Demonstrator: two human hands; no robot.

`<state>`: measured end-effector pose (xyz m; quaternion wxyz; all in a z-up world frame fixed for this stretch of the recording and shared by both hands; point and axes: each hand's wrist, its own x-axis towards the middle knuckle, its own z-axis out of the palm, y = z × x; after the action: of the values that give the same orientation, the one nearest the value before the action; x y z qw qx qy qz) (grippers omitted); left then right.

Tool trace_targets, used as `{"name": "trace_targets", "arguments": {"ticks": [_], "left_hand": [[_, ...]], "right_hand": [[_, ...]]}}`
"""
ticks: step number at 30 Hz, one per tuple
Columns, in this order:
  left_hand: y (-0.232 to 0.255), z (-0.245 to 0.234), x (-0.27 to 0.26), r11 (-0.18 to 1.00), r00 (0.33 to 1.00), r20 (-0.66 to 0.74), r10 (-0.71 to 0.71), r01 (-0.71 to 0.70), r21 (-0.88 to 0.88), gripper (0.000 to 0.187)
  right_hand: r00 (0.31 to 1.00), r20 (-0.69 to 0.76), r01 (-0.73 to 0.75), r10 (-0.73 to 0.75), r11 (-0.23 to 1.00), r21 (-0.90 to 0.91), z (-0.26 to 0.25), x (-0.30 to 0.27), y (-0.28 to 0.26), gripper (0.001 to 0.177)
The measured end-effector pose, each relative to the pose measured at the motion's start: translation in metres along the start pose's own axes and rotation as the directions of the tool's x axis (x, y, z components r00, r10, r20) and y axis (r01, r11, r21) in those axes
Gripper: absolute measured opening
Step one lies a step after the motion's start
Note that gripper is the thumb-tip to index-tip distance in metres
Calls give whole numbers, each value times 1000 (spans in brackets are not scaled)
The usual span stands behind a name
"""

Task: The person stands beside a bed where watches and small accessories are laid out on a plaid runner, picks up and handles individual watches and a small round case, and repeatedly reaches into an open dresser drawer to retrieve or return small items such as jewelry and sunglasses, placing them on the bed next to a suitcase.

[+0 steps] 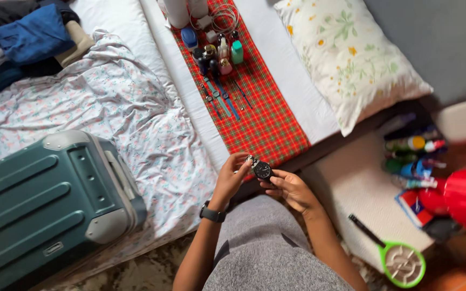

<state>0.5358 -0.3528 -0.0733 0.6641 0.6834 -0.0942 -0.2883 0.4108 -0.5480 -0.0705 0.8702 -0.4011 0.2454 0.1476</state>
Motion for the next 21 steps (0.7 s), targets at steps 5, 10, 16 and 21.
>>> {"name": "trace_targets", "arguments": {"ticks": [5,10,16,21], "left_hand": [[-11,11,26,993,987,-137,-82,70,-90,39],[-28,24,25,956,954,-186,-235,193,-222,37],[-60,33,15,904,881,-310,-358,243,-353,36],[-118,40,6,882,834,-373,-407,254,-396,35]], "right_hand": [[995,-82,-53,52,999,-13,-71,71,-21,39],[958,-212,-196,194,981,14,-145,167,-10,33],[868,-308,-363,388,921,139,-177,280,-16,22],[884,-292,-320,364,929,187,-177,396,-30,25]]}}
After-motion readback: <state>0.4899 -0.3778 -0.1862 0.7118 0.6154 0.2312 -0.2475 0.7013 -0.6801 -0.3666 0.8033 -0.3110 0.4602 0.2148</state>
